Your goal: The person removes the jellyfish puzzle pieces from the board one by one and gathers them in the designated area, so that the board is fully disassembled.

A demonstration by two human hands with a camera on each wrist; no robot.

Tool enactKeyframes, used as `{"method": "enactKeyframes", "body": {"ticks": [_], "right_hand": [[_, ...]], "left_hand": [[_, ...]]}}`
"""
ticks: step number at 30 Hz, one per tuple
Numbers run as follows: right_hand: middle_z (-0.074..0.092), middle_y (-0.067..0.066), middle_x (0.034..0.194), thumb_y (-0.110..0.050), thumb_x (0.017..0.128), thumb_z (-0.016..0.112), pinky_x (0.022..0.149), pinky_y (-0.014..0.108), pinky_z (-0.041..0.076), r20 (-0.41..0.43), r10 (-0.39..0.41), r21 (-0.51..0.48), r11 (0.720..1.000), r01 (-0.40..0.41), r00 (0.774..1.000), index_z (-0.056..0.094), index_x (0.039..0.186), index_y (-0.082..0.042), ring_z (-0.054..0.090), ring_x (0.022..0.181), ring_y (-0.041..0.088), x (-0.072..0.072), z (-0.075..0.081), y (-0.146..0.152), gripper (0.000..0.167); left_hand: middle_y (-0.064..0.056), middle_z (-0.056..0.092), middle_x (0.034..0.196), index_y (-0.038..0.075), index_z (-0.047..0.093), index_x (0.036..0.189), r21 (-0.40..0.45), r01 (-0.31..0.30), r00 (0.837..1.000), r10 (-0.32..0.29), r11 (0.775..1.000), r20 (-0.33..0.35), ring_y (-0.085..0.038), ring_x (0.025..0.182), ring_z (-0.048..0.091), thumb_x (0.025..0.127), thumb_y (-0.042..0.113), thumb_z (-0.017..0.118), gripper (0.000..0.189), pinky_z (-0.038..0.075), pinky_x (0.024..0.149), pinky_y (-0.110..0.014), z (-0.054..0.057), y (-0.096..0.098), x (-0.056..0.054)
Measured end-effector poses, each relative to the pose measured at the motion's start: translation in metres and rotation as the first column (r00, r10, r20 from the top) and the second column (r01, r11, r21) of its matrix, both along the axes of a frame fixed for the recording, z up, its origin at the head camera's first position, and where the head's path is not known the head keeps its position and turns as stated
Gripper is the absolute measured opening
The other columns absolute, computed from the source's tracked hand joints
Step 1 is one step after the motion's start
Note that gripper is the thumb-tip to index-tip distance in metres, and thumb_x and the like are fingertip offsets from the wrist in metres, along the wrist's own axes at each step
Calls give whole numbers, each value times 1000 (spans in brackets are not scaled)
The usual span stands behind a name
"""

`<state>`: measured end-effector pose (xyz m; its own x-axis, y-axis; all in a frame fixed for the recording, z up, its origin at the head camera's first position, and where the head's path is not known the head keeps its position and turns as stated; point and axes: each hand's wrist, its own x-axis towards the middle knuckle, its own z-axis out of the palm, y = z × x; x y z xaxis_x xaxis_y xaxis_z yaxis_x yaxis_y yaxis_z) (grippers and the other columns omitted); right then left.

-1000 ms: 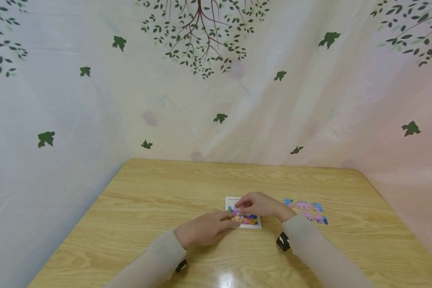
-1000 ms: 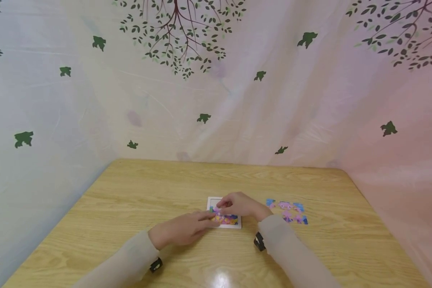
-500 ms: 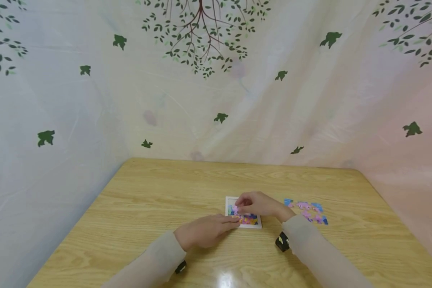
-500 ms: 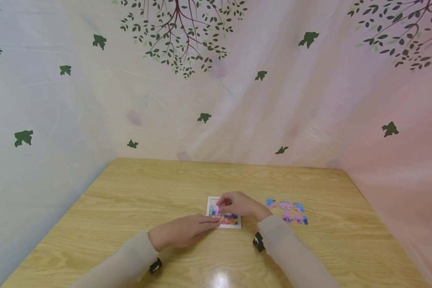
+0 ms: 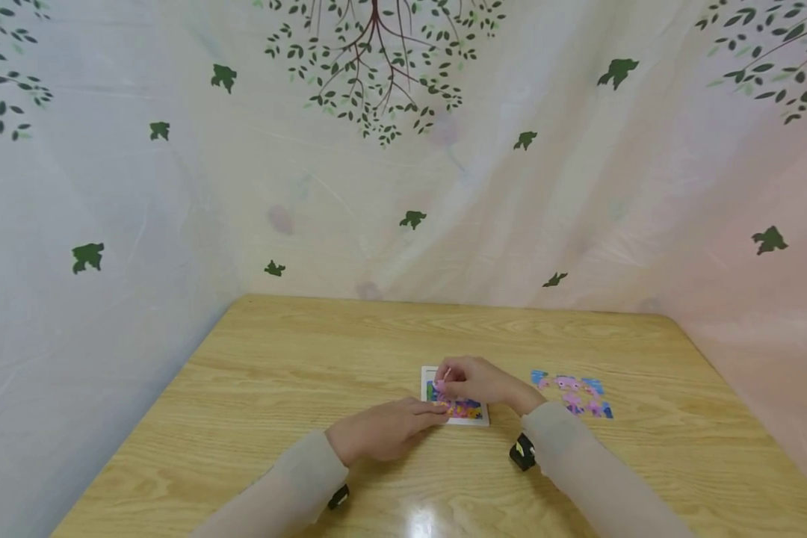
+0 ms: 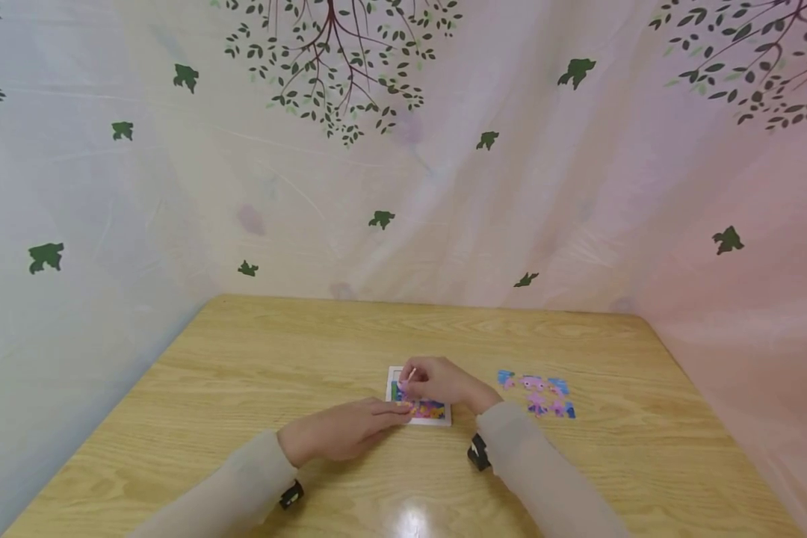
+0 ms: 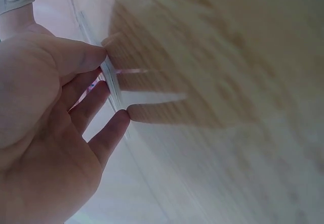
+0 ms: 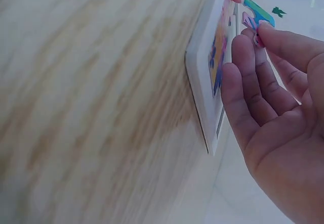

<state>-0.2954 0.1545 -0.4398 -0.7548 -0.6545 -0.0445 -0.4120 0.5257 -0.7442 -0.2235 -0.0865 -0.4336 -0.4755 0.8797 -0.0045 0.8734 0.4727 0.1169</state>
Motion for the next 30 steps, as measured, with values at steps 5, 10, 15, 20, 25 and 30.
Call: {"method": "enactKeyframes", "body": {"ticks": [5,10,15,20,25,30], "right_hand": [[71,0,91,-18,105,63,73,28,53,9,-27,3,1000,27,1000,67,106,-12,64,82,13,-1,3,2,7],[71,0,92,-18,105,63,75,28,52,14,-37,6,999,37,999,68,110,-11,62,82,13,-1,5,10,10],[70,-2,93,-22,104,65,76,29,51,-7,-50,19,999,51,999,68,112,-12,61,84,13,-1,5,21,13],[69,-2,92,-24,104,65,72,28,49,-32,-53,11,998,54,998,68,112,-13,59,83,13,0,6,39,14],[70,1,92,-21,104,65,72,26,50,-12,-48,-28,998,48,999,68,111,-9,60,83,14,4,6,68,14],[70,1,91,-21,104,66,70,25,50,-3,-80,-10,997,80,997,67,111,-8,60,81,12,13,7,99,15]], "left_hand": [[-7,52,156,3,52,151,-5,-3,1000,3,1000,5,-22,140,51,109,9,52,43,39,117,-31,0,-1,0],[-8,52,155,4,52,151,6,3,1000,-3,1000,-1,-23,140,52,109,8,52,43,40,117,-32,-2,-2,0],[-8,49,158,5,50,153,-3,9,1000,-9,1000,2,-23,142,50,109,11,52,44,38,118,-33,-3,-2,-1],[-6,45,161,8,47,156,-31,-39,997,41,999,60,-23,146,45,108,21,56,50,34,121,-33,-3,0,-1],[-2,41,164,13,44,158,-58,-89,990,95,994,109,-21,148,41,109,29,56,54,31,122,-33,-2,3,-1],[-1,40,165,13,42,159,-62,-95,987,102,994,121,-22,149,40,108,30,56,56,30,123,-34,-2,3,-1]]}}
